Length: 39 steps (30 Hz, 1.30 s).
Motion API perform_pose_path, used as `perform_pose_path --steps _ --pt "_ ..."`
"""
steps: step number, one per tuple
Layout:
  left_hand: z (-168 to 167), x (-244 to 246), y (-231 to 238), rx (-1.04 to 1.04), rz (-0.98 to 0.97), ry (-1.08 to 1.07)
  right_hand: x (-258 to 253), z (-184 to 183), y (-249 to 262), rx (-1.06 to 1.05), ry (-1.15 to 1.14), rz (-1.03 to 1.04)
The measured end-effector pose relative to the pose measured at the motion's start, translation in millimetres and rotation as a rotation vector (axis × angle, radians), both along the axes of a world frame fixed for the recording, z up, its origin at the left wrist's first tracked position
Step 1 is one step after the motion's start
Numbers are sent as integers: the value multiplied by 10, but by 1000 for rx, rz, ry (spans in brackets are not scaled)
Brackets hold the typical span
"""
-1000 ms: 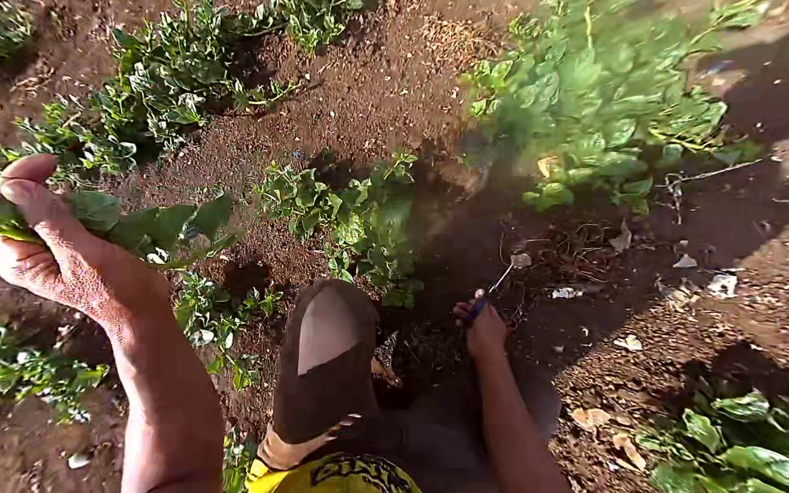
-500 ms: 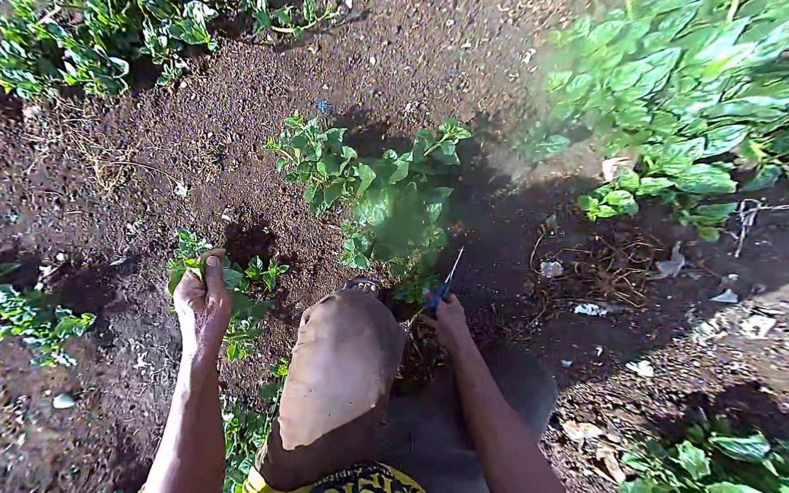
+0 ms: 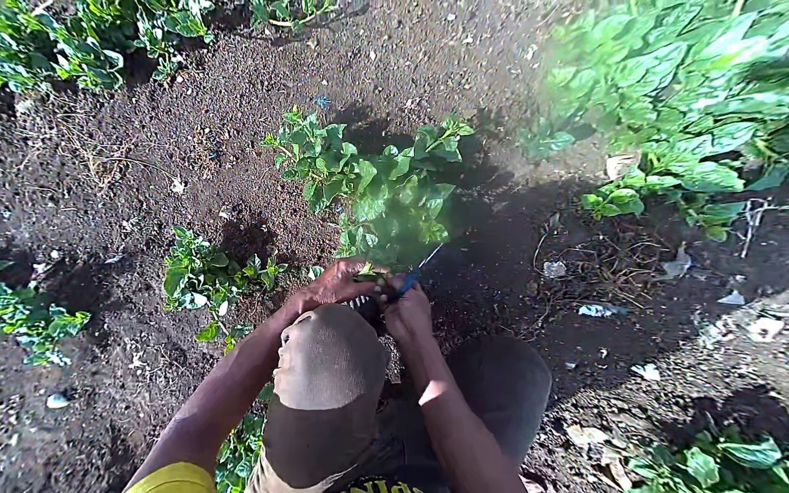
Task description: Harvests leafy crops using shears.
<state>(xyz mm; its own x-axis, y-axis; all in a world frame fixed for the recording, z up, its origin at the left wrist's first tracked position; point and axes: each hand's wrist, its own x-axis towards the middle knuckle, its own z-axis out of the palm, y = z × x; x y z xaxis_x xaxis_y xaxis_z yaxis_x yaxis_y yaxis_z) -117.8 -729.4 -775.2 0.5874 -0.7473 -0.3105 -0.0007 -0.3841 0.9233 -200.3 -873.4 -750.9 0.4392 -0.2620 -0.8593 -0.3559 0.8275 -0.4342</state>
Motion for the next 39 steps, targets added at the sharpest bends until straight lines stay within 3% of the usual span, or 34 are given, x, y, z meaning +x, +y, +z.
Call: perform_pose_path --steps 7,11,14,19,22,25,31,35,39 --pt "27 -73 79 -224 155 14 -130 33 -194 75 -186 110" --pt "163 25 35 -128 236 45 -266 81 -302 110 -248 82" --pt "286 147 102 -64 352 -32 -444 84 -338 12 -266 65" --pt "661 452 217 110 590 -186 -883 -32 -436 -8 -250 230" --pt "542 874 198 120 706 -317 -953 -77 -429 79 -198 398" --pt "567 1161 103 117 762 -291 -838 -71 -435 159 -188 587" --pt "568 1528 -156 -129 971 40 -142 -251 -548 140 -167 757" --pt "641 1821 -200 -109 1000 -9 324 -438 -748 119 -217 743" --pt "688 2043 -211 -49 958 -103 451 -609 -896 96 -230 626"
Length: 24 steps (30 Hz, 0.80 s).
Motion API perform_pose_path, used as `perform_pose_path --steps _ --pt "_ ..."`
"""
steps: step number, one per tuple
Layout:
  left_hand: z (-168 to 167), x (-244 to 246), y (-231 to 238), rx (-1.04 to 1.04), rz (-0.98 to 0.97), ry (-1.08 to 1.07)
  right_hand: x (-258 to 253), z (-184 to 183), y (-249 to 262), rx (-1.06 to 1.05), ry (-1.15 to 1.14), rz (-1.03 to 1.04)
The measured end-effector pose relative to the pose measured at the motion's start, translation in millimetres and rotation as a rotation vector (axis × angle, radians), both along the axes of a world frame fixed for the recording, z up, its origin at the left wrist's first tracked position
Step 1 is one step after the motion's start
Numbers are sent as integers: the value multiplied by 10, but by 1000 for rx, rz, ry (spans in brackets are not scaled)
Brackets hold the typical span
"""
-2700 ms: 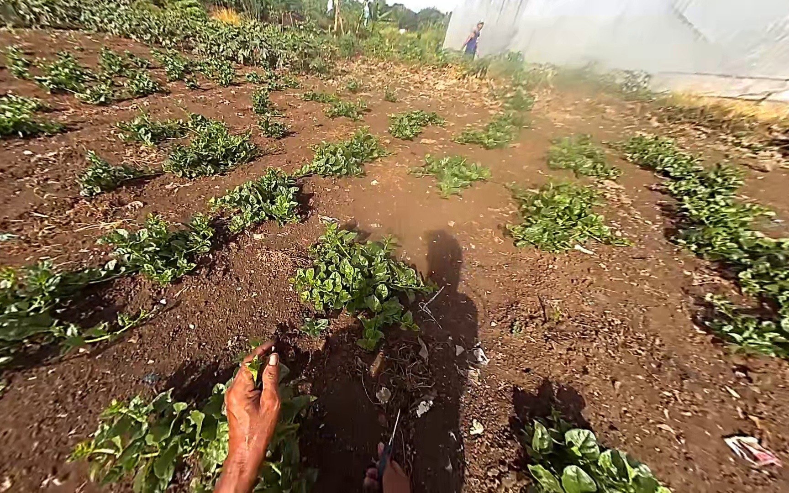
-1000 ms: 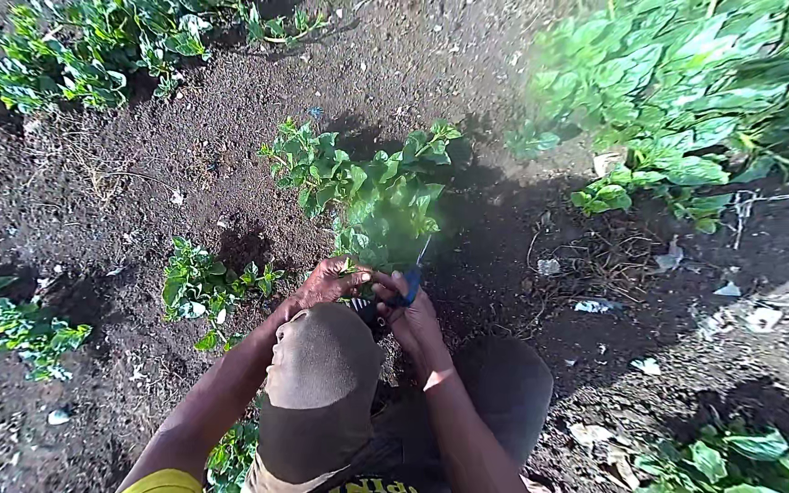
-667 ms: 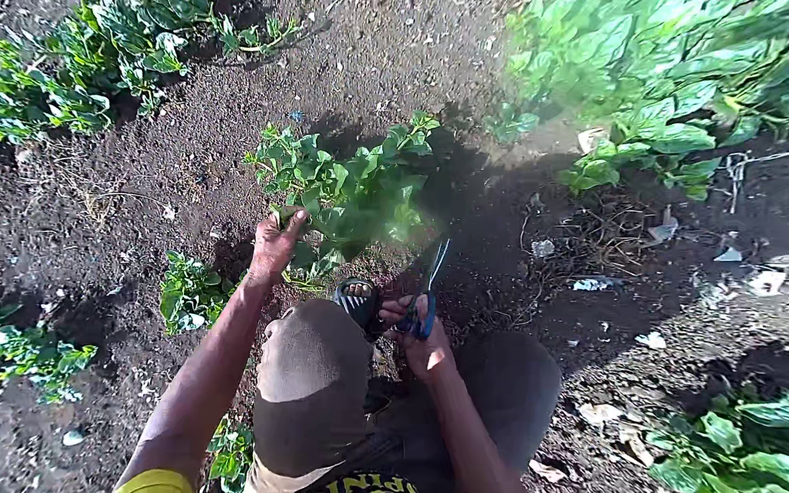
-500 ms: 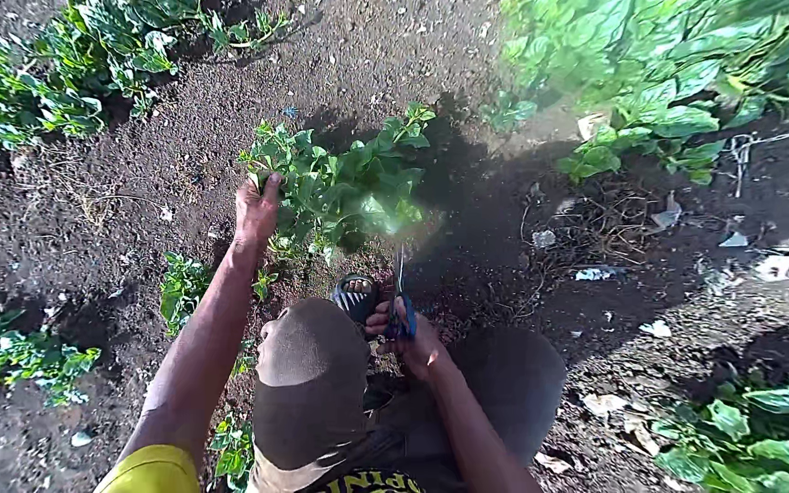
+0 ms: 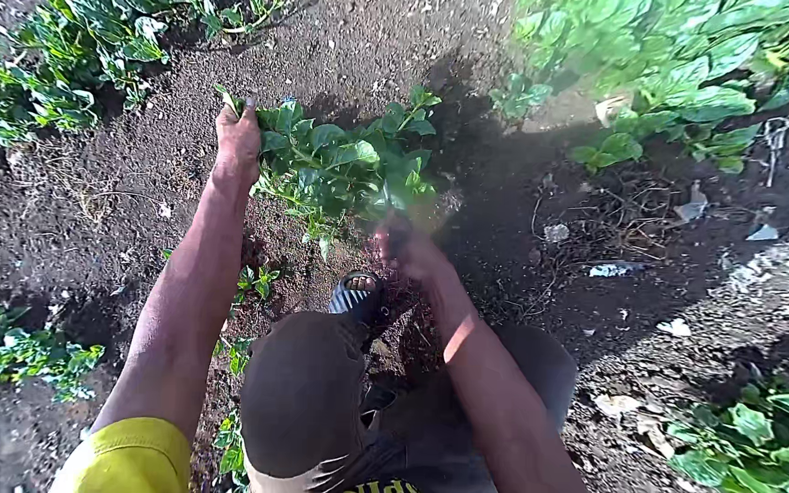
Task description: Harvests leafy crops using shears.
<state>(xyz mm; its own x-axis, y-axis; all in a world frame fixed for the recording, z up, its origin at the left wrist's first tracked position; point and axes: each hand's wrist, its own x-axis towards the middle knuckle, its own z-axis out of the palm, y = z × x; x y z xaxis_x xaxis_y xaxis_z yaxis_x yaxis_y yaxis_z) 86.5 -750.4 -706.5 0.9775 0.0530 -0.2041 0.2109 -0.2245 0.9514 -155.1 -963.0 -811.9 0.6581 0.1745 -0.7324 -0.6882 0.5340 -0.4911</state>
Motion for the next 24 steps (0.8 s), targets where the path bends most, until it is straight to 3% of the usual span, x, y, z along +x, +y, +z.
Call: perform_pose_path --steps 7,12,18,24 --pt "30 151 -76 35 -58 -37 -235 193 184 122 -48 209" --pt "86 148 -88 52 -122 -93 64 95 371 254 -30 55" --pt "169 24 -11 41 -195 -140 374 -18 413 166 18 -11" --pt "133 -296 117 84 -211 -223 370 -137 379 187 33 -2"
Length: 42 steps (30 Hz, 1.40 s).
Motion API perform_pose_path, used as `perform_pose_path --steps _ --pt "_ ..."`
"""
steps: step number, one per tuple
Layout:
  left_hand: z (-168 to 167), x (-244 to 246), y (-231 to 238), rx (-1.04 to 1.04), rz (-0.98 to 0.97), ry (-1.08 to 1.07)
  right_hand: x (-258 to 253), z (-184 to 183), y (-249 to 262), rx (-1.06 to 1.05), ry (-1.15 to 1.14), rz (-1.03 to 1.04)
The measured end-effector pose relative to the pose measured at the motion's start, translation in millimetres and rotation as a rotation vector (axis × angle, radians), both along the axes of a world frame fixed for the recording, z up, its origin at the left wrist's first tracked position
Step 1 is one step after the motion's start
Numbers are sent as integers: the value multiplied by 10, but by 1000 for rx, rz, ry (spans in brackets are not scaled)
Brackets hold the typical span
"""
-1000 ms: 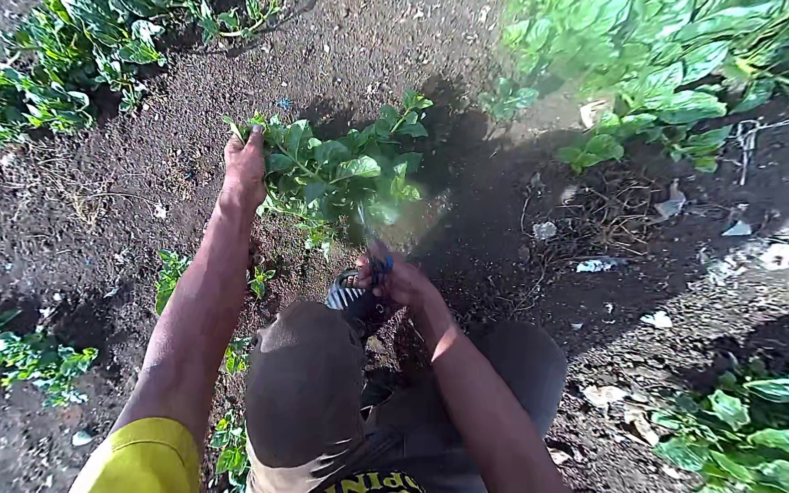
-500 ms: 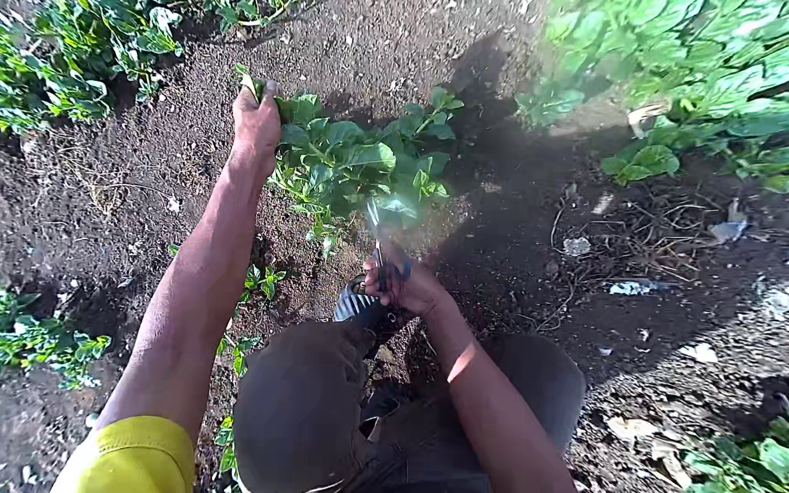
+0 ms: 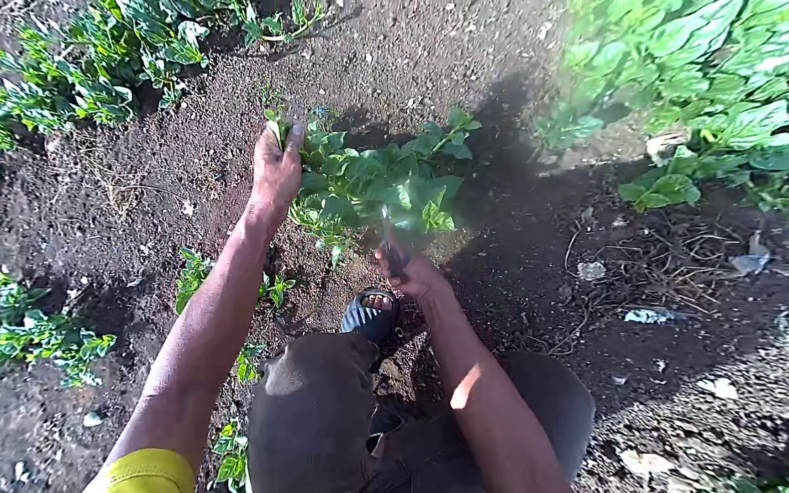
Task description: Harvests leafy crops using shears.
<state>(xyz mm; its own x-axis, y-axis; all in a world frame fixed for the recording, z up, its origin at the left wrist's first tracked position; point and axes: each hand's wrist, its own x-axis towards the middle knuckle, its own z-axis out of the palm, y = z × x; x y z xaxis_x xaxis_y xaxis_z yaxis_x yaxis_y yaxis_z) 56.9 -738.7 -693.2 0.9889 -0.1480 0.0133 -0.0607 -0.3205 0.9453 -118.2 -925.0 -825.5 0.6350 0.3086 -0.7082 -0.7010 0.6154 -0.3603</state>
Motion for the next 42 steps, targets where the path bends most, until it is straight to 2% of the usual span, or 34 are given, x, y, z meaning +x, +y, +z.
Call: perform_pose_path --steps 3,7,10,13,15,18,21,23,25,30,34,38,42 --pt "43 -300 250 -40 123 -40 -191 60 3 -57 27 85" --pt "504 -886 1078 -104 388 5 -714 250 -39 -213 -5 262" --pt "672 -1245 1622 -164 499 31 -1007 360 -63 -258 -4 318" --pt "640 -1452 1872 -42 545 79 -957 487 -10 -236 -57 314" --pt "555 -1551 1937 55 547 118 -693 584 82 -231 -105 358" --pt "412 -1624 1983 37 563 159 -26 580 250 -297 -97 468" --pt "345 -1654 1983 -80 621 182 552 459 249 -581 -91 651" --pt "351 -1665 1990 -155 644 173 714 388 96 -707 -99 615" --pt "365 -1664 1985 -220 653 172 757 406 -92 -703 -99 459" --pt "281 -1626 1897 -277 582 226 644 429 -276 -585 -86 292" --pt "189 -1506 1855 -227 537 310 602 358 -276 -456 -54 190" --pt "84 -1289 1799 -139 441 338 621 332 -270 -433 -46 169" --pt "-87 -750 1585 18 402 379 683 353 -285 -419 -25 149"
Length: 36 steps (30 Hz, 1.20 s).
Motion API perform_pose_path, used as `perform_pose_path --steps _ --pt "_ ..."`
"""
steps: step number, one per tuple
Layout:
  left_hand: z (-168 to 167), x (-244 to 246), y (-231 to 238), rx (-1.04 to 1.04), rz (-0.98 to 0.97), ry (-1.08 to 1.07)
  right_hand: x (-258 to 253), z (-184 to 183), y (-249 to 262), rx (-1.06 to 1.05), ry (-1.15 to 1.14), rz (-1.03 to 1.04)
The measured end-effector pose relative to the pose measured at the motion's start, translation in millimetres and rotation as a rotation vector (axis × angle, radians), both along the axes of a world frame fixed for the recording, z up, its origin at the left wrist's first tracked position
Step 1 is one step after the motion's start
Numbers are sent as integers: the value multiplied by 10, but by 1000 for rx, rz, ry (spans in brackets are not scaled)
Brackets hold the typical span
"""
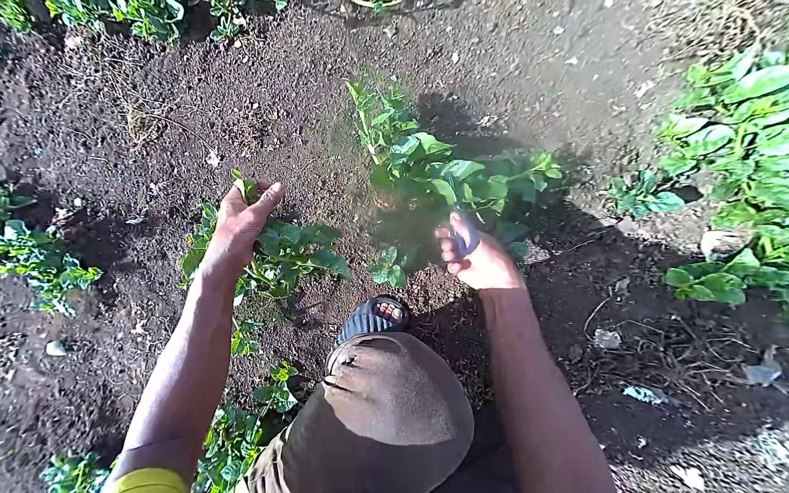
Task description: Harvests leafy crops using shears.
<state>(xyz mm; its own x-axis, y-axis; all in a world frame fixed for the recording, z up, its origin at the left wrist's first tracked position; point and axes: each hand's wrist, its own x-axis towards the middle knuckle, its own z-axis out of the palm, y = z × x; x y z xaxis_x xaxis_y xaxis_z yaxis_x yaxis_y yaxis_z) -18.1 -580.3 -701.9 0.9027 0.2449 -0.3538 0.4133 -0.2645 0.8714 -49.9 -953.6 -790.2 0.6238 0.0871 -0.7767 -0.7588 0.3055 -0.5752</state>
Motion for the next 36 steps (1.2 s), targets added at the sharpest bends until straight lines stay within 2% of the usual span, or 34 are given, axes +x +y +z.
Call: perform_pose_path --steps 6,8,10,13,17,22,26,29,31,33,36 --pt "-472 1300 -323 42 -296 200 -61 -35 0 59 38 -46" --pt "-566 1687 -522 6 -364 237 -96 -27 11 -1 56 -19" --pt "-631 1967 -734 -52 -377 272 -154 -43 28 -33 65 -8" --pt "-651 2134 -950 -111 -407 300 -233 -67 46 -2 85 -9" --pt "-461 1833 -935 56 -424 188 -356 -79 40 -5 92 -1" --pt "-138 723 -565 178 -552 -133 -481 -94 -40 29 82 -2" --pt "-41 -142 -528 85 -698 -263 -665 45 -135 -26 53 62" --pt "-76 -524 -706 16 -743 -380 -982 104 -277 -30 -117 202" --pt "11 -569 -893 83 -755 -397 -1217 115 -342 -11 -165 243" --pt "161 -393 -1133 212 -813 -416 -1449 114 -352 16 -188 241" --pt "565 168 -1686 357 -1070 -406 -1699 98 -321 40 -172 208"
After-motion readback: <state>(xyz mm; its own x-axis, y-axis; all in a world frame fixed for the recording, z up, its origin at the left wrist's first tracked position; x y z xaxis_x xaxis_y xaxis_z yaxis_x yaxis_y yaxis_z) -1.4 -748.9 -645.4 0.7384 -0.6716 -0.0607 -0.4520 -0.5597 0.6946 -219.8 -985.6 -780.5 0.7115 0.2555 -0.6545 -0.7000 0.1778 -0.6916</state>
